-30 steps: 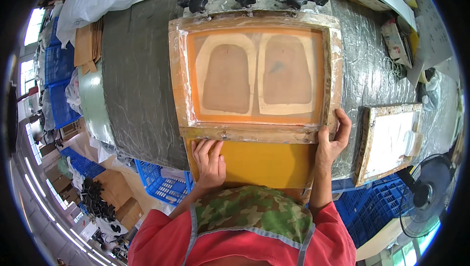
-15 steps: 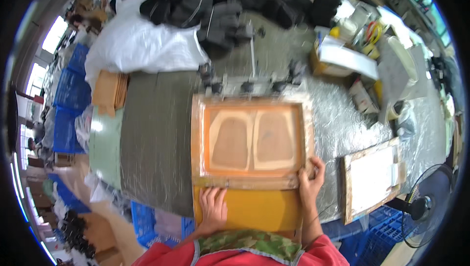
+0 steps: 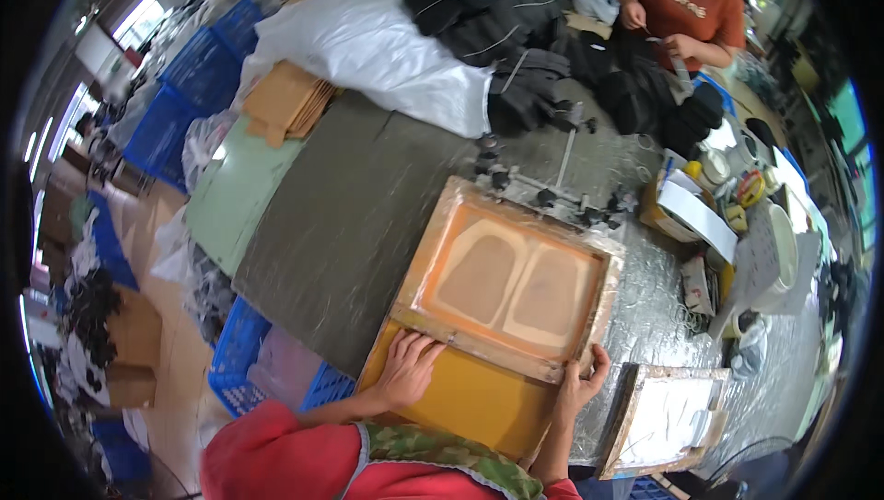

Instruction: Aligning and positioning shoe components on a board for screen printing.

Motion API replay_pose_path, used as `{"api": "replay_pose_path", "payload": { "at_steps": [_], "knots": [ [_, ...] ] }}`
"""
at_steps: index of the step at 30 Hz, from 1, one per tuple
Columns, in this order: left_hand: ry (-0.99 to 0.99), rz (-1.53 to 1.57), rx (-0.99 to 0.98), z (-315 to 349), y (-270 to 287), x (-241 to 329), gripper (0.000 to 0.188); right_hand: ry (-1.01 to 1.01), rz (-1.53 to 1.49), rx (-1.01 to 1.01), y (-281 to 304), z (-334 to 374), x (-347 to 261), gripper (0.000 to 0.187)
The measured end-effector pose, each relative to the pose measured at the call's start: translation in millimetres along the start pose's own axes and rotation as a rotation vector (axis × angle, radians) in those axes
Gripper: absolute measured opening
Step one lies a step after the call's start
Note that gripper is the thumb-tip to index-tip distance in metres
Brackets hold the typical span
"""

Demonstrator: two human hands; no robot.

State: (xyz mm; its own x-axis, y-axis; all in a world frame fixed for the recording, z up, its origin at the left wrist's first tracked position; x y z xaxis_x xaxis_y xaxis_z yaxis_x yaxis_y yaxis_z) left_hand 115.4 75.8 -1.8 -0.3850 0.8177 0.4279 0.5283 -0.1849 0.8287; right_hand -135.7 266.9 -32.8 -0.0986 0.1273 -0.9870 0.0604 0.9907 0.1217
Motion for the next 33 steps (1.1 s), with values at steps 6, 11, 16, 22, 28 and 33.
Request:
{"api": "replay_pose_path", "payload": {
  "at_steps": [6,11,16,22,28,33],
  "knots": [
    [0.023,0.049,-0.066,-1,1,-2,0.051,-0.038,-0.039,-0.046,2,1,-3,0.042],
    [-0.04,0.016,-0.191,-1,-6,0,0.054,-0.043,0.125,-0.054,2,2,-18,0.044],
    [0.03,0.03,-0.339,-5,-25,4,0.049,-0.008,0.205,-0.036,5,-1,-22,0.044],
    [0.098,-0.025,-0.276,-16,-31,3,0.045,-0.11,0.044,0.004,0,2,-21,0.042],
    [0.115,-0.009,-0.291,-11,-33,2,0.042,-0.151,0.116,0.031,-1,2,-28,0.045],
    [0.155,-0.013,-0.312,-8,-40,-1,0.04,-0.172,0.121,0.019,2,2,-30,0.045]
  ]
}}
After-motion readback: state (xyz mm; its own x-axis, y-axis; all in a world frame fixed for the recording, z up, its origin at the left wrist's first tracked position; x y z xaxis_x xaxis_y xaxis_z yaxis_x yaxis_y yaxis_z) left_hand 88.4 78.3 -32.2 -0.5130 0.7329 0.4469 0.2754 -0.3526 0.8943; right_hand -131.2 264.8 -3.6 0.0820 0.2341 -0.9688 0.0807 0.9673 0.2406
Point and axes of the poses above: each hand's wrist, its own z-axis away from the middle knuckle, its own y-axis out of the back of the hand, x = y × z, the point moved 3 cm from there along -z, towards the middle knuckle, and after that the axes turned 15 degrees about x, right-handed, at the moved point
